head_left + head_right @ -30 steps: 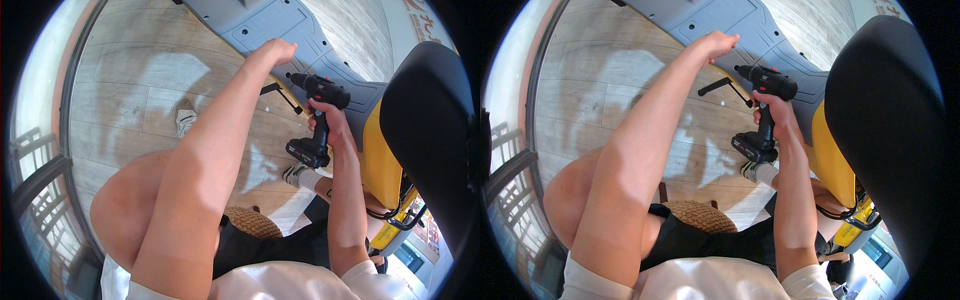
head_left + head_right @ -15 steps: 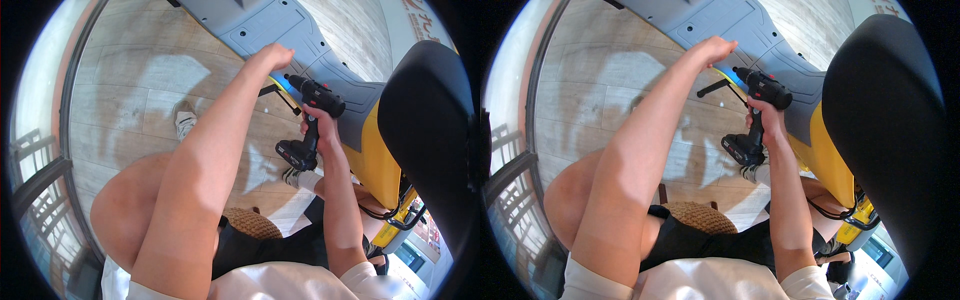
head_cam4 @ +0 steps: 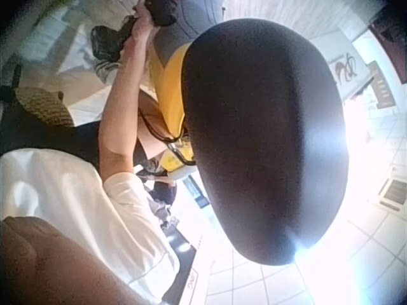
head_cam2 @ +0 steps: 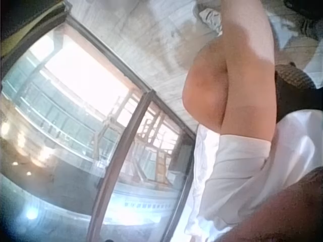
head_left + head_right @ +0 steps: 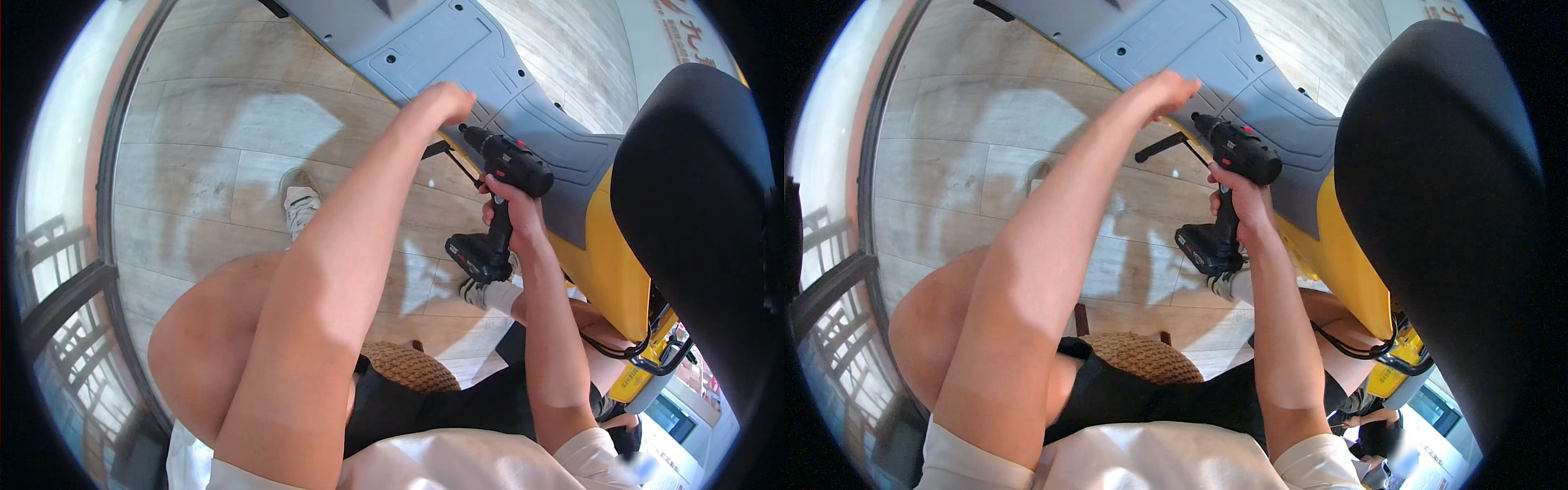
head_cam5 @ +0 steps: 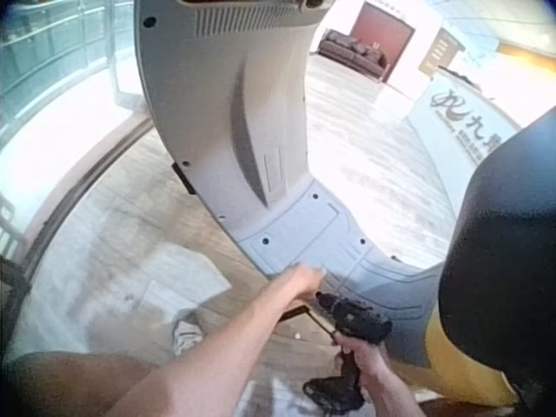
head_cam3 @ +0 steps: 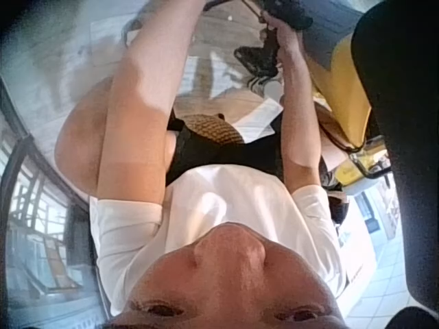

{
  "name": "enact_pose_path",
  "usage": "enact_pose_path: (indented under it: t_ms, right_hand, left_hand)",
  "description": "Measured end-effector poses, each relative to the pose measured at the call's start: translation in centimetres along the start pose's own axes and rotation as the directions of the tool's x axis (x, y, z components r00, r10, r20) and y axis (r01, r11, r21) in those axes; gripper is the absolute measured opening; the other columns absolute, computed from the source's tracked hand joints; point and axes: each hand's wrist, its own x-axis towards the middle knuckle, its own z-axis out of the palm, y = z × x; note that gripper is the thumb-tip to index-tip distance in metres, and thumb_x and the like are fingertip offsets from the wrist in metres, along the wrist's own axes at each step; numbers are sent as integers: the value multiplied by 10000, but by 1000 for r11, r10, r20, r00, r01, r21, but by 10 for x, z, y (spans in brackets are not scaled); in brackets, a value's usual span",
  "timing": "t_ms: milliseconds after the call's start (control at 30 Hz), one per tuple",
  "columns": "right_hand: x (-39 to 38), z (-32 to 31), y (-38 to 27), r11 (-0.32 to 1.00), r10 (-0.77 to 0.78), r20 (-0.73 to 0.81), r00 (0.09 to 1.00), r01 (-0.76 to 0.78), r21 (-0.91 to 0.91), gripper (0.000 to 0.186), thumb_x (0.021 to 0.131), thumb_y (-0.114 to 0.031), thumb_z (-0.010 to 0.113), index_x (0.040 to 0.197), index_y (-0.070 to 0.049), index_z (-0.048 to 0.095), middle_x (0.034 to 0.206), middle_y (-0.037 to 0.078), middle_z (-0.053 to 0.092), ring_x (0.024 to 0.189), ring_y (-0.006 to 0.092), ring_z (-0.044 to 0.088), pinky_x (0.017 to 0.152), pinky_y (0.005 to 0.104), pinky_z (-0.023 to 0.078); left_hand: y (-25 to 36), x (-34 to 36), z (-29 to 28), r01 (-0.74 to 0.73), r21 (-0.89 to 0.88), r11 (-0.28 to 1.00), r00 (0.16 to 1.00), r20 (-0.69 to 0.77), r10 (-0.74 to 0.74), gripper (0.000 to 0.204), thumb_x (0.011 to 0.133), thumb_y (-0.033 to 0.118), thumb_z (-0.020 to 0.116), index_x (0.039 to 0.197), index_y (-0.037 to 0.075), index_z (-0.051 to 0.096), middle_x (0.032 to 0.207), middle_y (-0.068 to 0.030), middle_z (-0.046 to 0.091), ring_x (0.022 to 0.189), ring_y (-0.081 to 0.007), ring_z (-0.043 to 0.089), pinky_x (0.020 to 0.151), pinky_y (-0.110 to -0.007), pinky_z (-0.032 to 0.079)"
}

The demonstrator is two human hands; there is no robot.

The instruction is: The recorder is using a power drill to remove and install screws on the body of a yellow moped.

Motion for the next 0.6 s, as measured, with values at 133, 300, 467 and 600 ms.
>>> enact_pose_path:
  t_ms: [133,300,467,600]
  right_hand:
    - [2,16,16,989,-5,56,998,-3,145,242,788,-88,686,993,-6,586,788,68,584,479,144,512,448,285,408]
    - [9,7,45,982,-130,17,991,126,140,249,766,-30,636,1010,-3,591,801,55,582,500,151,524,459,280,411]
    - [8,3,60,975,-155,4,988,152,160,233,765,-24,625,996,-12,595,798,45,581,522,142,525,487,276,417]
    - [13,7,74,976,-178,30,984,172,134,189,765,-24,621,952,-23,587,759,37,570,546,136,525,523,273,418]
  left_hand:
    - [-31,23,14,205,-273,940,974,156,-167,425,943,353,482,1018,-45,612,986,-206,644,696,-286,658,565,-398,571]
    - [-22,11,44,93,-413,906,959,282,30,371,905,316,554,955,-48,598,823,-162,642,654,-275,660,622,-375,595]
    - [-9,-18,72,265,-739,620,949,314,-31,383,856,366,630,953,-4,620,811,-100,635,671,-226,626,603,-370,541]
    - [-12,-24,84,241,-807,540,970,207,-124,382,808,367,689,936,12,629,806,-61,619,635,-200,585,564,-366,491]
